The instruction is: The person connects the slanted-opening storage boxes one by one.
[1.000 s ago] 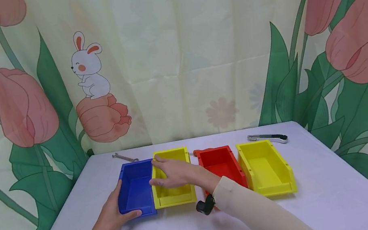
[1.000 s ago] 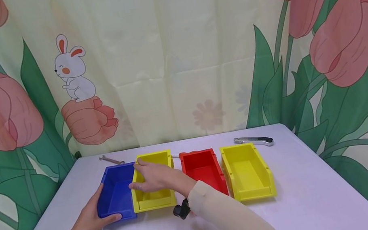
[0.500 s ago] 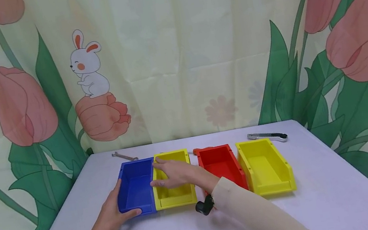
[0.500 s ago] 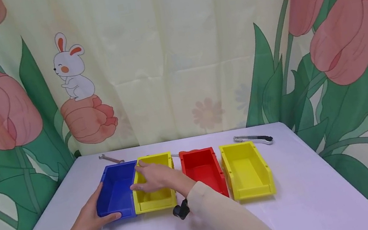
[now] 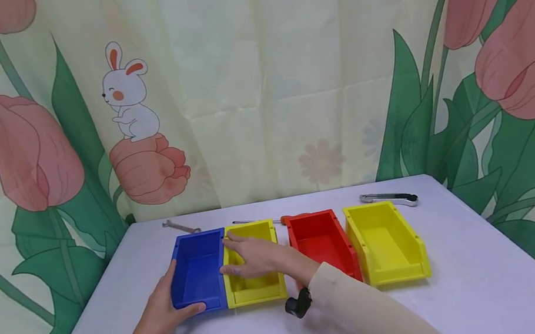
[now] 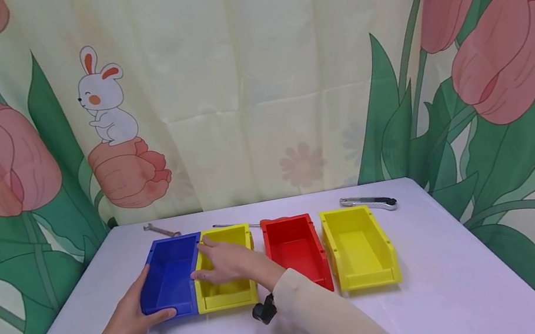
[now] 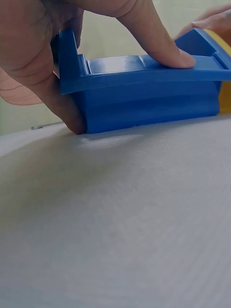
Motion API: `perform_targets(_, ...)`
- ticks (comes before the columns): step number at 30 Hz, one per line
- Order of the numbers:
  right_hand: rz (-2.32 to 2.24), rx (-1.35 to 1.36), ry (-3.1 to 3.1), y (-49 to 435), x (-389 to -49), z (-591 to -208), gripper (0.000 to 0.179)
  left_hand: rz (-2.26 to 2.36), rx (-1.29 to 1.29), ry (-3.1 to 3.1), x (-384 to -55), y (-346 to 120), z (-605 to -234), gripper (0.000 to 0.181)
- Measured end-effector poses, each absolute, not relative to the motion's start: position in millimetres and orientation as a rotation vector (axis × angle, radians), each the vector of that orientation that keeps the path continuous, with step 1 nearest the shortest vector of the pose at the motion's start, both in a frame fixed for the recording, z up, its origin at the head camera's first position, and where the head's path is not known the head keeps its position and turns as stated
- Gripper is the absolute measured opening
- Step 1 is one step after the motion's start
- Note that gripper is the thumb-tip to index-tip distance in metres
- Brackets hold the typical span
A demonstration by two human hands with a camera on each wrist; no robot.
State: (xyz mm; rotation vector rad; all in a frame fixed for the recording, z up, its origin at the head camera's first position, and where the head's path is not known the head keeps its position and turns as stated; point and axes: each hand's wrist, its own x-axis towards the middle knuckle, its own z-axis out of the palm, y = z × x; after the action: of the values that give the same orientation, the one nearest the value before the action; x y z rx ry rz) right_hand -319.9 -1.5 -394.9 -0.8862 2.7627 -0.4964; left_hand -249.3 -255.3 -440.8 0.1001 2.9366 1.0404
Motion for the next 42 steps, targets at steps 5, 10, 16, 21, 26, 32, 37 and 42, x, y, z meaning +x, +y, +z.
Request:
perform_targets(5,-0.521,-0.897,2.760,-0.4,-319.5,-399.7,0.082,1.027,0.090,2.936,-249.4,-255.0,-440.5,0.134)
perform_targets(10,-0.528,-0.901,2.761,0.7,-318.1,-400.1,0.082,1.022,0.070,2.928,-247.4,-254.3,-440.4,0.136)
perform_targets(16,-0.495,-0.829,2.813,5.3,-312.4,-391.3,0.078,1.043,0.064,2.915,-249.9,-252.4,-439.9,0.136)
perform_targets(21,-0.593,-0.753,2.916,31.7,-308.2,-375.9,0.071,1.042,0.057,2.914,-251.2,-250.4,-438.7,0.137)
perform_targets(26,-0.725,-0.534,3.017,78.4,-313.9,-365.9,0.070,0.976,0.043,2.987,-248.7,-245.3,-435.7,0.133)
perform_targets(32,-0.767,-0.319,3.084,127.6,-319.1,-369.4,0.066,0.864,-0.005,3.108,-240.9,-231.9,-433.1,0.125)
perform_targets(37,-0.843,-0.200,3.104,155.5,-316.2,-371.2,0.064,0.870,0.104,3.210,-234.3,-217.5,-427.4,0.116)
perform_targets(42,-0.843,-0.132,3.091,165.7,-310.9,-371.1,0.067,0.885,0.215,3.241,-234.2,-205.6,-421.3,0.107)
